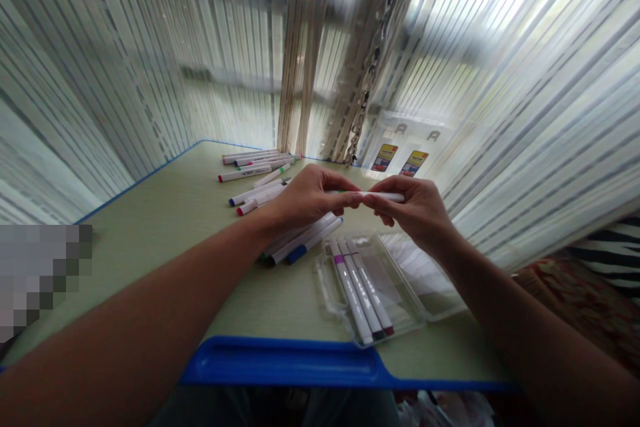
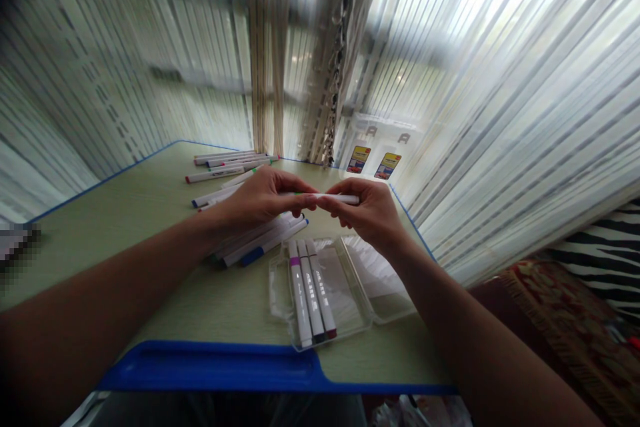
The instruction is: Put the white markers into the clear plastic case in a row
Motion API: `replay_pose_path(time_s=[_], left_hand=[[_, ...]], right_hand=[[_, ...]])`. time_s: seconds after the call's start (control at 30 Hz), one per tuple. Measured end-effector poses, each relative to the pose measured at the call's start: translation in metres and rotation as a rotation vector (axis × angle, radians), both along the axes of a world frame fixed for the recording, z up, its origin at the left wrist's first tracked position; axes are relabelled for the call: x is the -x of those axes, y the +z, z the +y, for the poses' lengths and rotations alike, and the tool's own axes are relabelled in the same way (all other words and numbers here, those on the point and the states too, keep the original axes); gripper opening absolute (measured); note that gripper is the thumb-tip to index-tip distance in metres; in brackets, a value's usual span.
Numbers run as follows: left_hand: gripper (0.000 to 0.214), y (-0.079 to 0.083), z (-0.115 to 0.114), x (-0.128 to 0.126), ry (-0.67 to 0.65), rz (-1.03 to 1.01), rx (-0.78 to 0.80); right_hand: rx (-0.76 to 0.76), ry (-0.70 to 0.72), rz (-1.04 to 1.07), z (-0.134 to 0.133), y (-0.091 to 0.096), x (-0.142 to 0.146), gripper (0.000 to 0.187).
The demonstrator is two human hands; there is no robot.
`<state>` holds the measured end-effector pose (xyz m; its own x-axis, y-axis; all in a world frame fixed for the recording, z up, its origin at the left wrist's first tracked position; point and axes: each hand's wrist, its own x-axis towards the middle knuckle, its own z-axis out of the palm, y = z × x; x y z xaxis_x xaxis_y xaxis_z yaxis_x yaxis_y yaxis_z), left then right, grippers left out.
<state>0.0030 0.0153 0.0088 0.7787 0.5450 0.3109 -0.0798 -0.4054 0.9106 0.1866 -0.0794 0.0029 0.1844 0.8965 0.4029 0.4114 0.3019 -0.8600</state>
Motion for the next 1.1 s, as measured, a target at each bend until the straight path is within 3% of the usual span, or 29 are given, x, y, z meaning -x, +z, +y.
replay_pose_path(time_s=[0.23, 0.5, 0.8, 1.1], left_hand=[[0.022, 0.001, 0.0, -0.001, -0.041, 0.005, 0.033], [0.021, -0.006, 0.011, 0.002, 0.043, -0.1, 0.106], [0.027, -0.01, 0.02, 0.001, 0.072, -0.232, 0.243], [0.011, -0.006, 0.017, -0.001, 0.076, -0.26, 0.361]], right_hand=[[-0.047, -0.016, -0.001, 0.0, 0.0, -0.001, 0.029], [-0.014, 0.11, 0.199, 0.003, 0.001, -0.007, 0.018], [0.067, 0.245, 0.335, -0.002, 0.006, -0.007, 0.025], [0.091, 0.347, 0.38, -0.002, 0.005, -0.01, 0.027]])
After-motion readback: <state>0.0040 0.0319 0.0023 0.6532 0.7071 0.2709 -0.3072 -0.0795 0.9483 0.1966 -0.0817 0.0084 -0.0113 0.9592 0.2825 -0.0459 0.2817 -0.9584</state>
